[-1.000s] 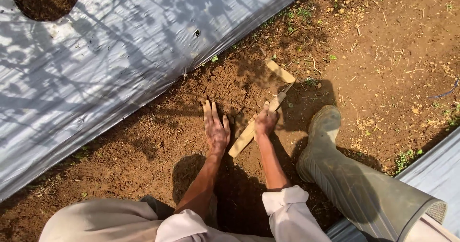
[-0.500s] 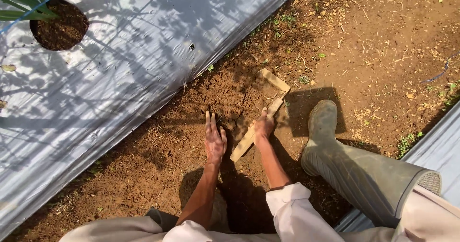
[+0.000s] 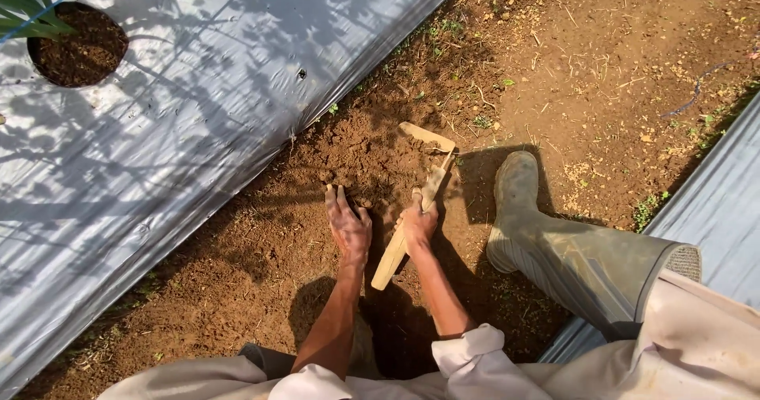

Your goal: Using a hand hoe to loosen soil and manually packing it around the base of plants growing through plastic mulch.

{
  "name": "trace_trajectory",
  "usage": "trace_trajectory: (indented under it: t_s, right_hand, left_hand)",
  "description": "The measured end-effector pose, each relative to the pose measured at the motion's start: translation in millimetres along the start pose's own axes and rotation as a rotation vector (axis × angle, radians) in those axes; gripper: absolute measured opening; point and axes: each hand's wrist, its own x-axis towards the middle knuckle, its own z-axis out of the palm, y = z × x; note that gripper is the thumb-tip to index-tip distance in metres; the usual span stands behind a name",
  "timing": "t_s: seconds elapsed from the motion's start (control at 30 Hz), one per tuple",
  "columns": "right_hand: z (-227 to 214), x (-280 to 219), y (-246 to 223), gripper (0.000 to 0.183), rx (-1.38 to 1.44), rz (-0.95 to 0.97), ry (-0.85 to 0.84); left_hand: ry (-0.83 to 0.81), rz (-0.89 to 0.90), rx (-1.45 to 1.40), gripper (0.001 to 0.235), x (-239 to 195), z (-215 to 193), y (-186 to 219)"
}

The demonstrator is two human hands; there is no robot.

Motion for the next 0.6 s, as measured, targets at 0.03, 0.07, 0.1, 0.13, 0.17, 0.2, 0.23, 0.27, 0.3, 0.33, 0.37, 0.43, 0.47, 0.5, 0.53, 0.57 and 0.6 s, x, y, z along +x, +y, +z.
trace_trajectory:
  t_s: [0.03,0.07,0.1,0.13,0.17,0.2,0.23,0.27,0.3,0.33,0.37,0.43,0.47,0.5,0.53,0.57,0.6]
  right_hand:
    - [-7,8,-3,0.075,0.031,-0.011,0.008]
    - [-14,17,-7,0.071,0.062,-0.023,0.018]
    - [-23,25,-4,0.071,0.061,-0.02,0.026]
    - [-31,35,-5,0.072,0.073,-0.074,-0.004]
    - [-39,45,-6,0.074,0.085,-0.129,-0.034]
    - [-43,37,-14,0.074,0.083,-0.128,-0.033]
    - [-47,30,-22,0.072,0.109,-0.121,-0.065]
    - [-52,23,-31,0.07,0.134,-0.114,-0.098]
    - [-53,19,-32,0.07,0.131,-0.114,-0.098]
    - [-56,15,-32,0.075,0.056,-0.095,-0.159]
    - [-58,11,-32,0.081,-0.02,-0.077,-0.22]
    - [-50,40,-8,0.057,0.141,-0.023,-0.42]
    - [-46,57,2,0.043,0.308,0.028,-0.614]
    - [-40,62,16,0.043,0.306,0.025,-0.615]
    - [-34,69,30,0.043,0.298,0.065,-0.668]
    - [-27,76,45,0.043,0.29,0.106,-0.72]
    - [-27,76,45,0.043,0.287,0.109,-0.722]
  left_hand:
    - [0.134,0.113,0.022,0.062,1,0,5]
    - [0.269,0.226,0.04,0.054,3,2,11]
    - [0.262,0.227,0.035,0.054,3,13,14]
    - [0.264,0.288,-0.038,0.05,7,25,18]
    - [0.266,0.349,-0.111,0.048,11,38,23]
    - [0.265,0.347,-0.112,0.048,10,27,42]
    - [0.061,0.206,-0.276,0.046,10,17,61]
    - [-0.142,0.059,-0.437,0.046,10,7,80]
    - [-0.143,0.056,-0.438,0.046,18,6,90]
    - [-0.178,-0.149,-0.684,0.059,25,4,100]
    - [-0.209,-0.358,-0.927,0.076,32,2,110]
    - [-0.231,-0.433,-1.059,0.084,51,-2,114]
    - [-0.256,-0.501,-1.192,0.092,63,-4,118]
    - [-0.254,-0.5,-1.195,0.092,69,7,110]
    - [-0.245,-0.576,-1.074,0.101,74,20,102]
    - [-0.234,-0.65,-0.951,0.111,80,32,94]
    - [-0.232,-0.654,-0.95,0.111,81,33,84]
